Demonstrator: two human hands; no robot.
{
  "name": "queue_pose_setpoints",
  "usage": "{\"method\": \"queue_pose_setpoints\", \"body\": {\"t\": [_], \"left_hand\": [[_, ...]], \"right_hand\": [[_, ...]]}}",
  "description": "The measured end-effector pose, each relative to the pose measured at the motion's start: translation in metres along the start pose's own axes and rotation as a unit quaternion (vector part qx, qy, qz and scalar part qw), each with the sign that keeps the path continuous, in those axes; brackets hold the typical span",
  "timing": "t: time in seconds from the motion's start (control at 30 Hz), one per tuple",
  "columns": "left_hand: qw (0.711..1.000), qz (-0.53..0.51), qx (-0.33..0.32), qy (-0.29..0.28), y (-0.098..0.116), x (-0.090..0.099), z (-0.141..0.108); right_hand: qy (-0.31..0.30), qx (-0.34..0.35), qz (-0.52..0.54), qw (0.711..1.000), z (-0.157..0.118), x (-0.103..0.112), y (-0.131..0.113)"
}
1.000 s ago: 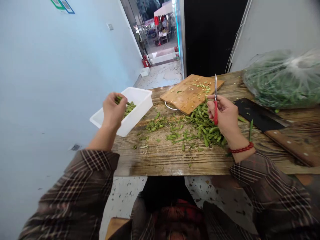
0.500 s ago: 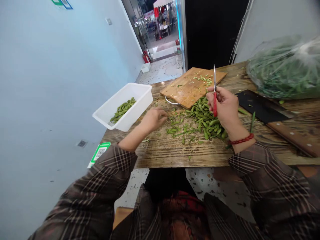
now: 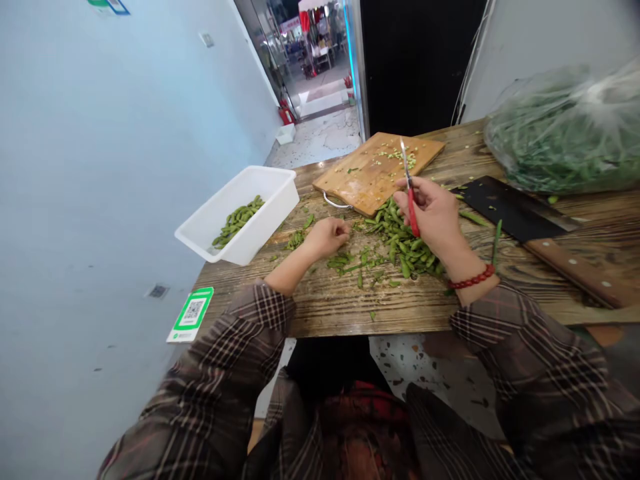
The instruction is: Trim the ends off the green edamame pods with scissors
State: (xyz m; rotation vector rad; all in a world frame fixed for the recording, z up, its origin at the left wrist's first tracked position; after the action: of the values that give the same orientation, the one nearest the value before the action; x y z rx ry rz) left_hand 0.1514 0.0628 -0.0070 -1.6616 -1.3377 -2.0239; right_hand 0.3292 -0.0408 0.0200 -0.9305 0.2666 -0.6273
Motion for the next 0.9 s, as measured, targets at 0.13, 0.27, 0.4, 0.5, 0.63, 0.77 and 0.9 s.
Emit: {"method": "queue_pose_setpoints", "body": {"t": [0.13, 0.27, 0.4, 0.5, 0.63, 0.77, 0.9], "left_hand": [[0.946, -0.32, 0.043, 0.03, -0.013, 0.024, -0.026], [0.874, -0.481, 0.064, 0.043, -0.007, 0.024, -0.05], [0.85, -0.52, 0.072, 0.043, 0.004, 0.017, -0.062], [0.854, -0.514, 0.07, 0.035, 0.013, 0.014, -0.064], [0.855, -0.511, 0.075, 0.033, 0.016, 0.01, -0.065], [0.85, -0.518, 0.086, 0.045, 0.013, 0.005, -0.064], [0.846, -0.526, 0.081, 0.04, 0.014, -0.003, -0.064]], "right_hand": [[-0.125, 0.045, -0.056, 0.99, -0.01, -0.024, -0.017], [-0.253, 0.107, -0.105, 0.956, -0.028, -0.05, -0.029], [-0.31, 0.142, -0.139, 0.93, -0.04, -0.063, -0.03], [-0.33, 0.146, -0.138, 0.922, -0.043, -0.066, -0.03], [-0.341, 0.147, -0.123, 0.92, -0.044, -0.068, -0.032], [-0.357, 0.152, -0.113, 0.915, -0.047, -0.071, -0.034], [-0.366, 0.153, -0.13, 0.909, -0.051, -0.072, -0.032]]}}
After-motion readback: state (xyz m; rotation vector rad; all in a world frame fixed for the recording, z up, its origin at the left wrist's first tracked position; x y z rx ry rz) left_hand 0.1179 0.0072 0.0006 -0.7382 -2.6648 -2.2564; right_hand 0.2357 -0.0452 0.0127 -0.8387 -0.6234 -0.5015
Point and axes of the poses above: each hand's wrist, its own z-axis towards the middle knuckle, its own x-axis out of the back of the hand, y = z × x, the point moved 9 cm from there along z, towards the middle knuckle, and after that the axes turned 5 degrees about x, right-handed, at the moved point
